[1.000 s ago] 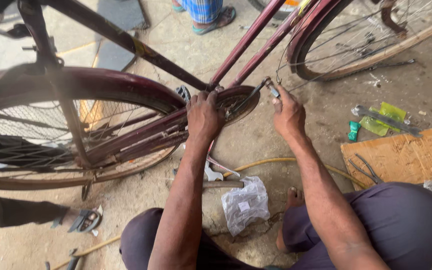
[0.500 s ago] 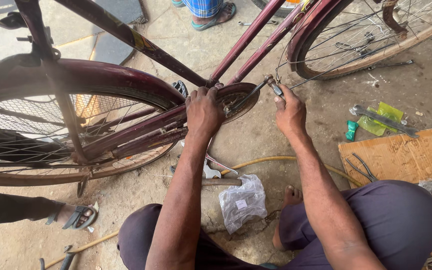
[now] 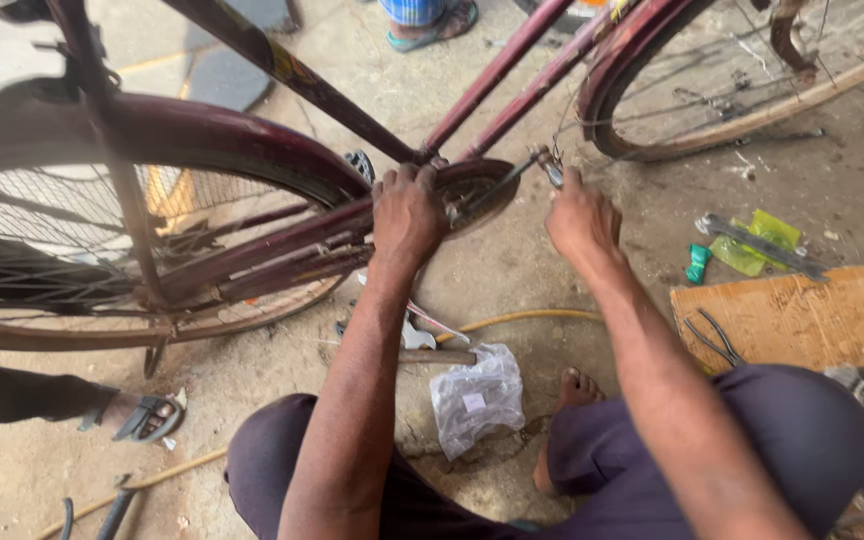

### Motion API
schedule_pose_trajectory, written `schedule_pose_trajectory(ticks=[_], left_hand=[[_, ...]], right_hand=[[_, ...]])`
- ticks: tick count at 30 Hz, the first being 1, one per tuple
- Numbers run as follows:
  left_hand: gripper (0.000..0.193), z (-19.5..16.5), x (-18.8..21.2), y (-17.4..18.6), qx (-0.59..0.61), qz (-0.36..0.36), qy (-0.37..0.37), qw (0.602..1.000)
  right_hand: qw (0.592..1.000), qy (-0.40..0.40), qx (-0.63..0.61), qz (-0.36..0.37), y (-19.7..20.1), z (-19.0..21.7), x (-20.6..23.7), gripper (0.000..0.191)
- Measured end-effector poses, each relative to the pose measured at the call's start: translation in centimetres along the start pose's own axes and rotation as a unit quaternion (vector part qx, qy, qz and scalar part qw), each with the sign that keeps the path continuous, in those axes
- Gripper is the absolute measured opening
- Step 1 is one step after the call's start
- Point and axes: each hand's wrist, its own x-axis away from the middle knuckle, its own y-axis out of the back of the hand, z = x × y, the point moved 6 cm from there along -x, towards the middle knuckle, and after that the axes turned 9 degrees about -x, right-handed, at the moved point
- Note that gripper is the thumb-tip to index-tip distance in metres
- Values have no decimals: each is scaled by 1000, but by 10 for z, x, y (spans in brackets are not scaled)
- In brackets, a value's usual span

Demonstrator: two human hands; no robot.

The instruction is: The person is repairing a bicycle by working on the chain and pedal area. They use a wrench to tighten or loosen bolts and adjust the chain mechanism while sitting on the ground.

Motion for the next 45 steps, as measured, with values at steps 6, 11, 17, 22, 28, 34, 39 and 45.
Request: schedule_pose_trajectory(ticks=[6, 11, 17, 22, 28, 34, 39, 45], left_hand=[[33, -3, -3, -6, -31, 19, 5, 999], [40, -3, -6, -7, -53, 17, 11, 998], [49, -4, -2, -15, -66, 59, 27, 996], [73, -8, 6, -16, -153, 109, -17, 982], [79, -11, 1, -1, -161, 180, -31, 970], [85, -9, -8, 4, -178, 284, -53, 941], [80, 6, -10, 12, -92, 182, -122, 971], [75, 26, -16, 1, -22, 184, -120, 975]], right_hand=[[974, 149, 133, 108, 10, 20, -24, 59], [937, 211, 267, 77, -4, 35, -33, 60], [956, 192, 215, 48, -13, 39, -51, 48], [972, 162, 135, 101, -14, 36, -57, 28], [975, 181, 93, 95, -13, 36, -60, 32], [976, 193, 54, 87, -9, 35, -59, 46], [979, 150, 64, 120, -6, 42, -54, 51], [985, 128, 74, 90, -4, 38, -53, 50]])
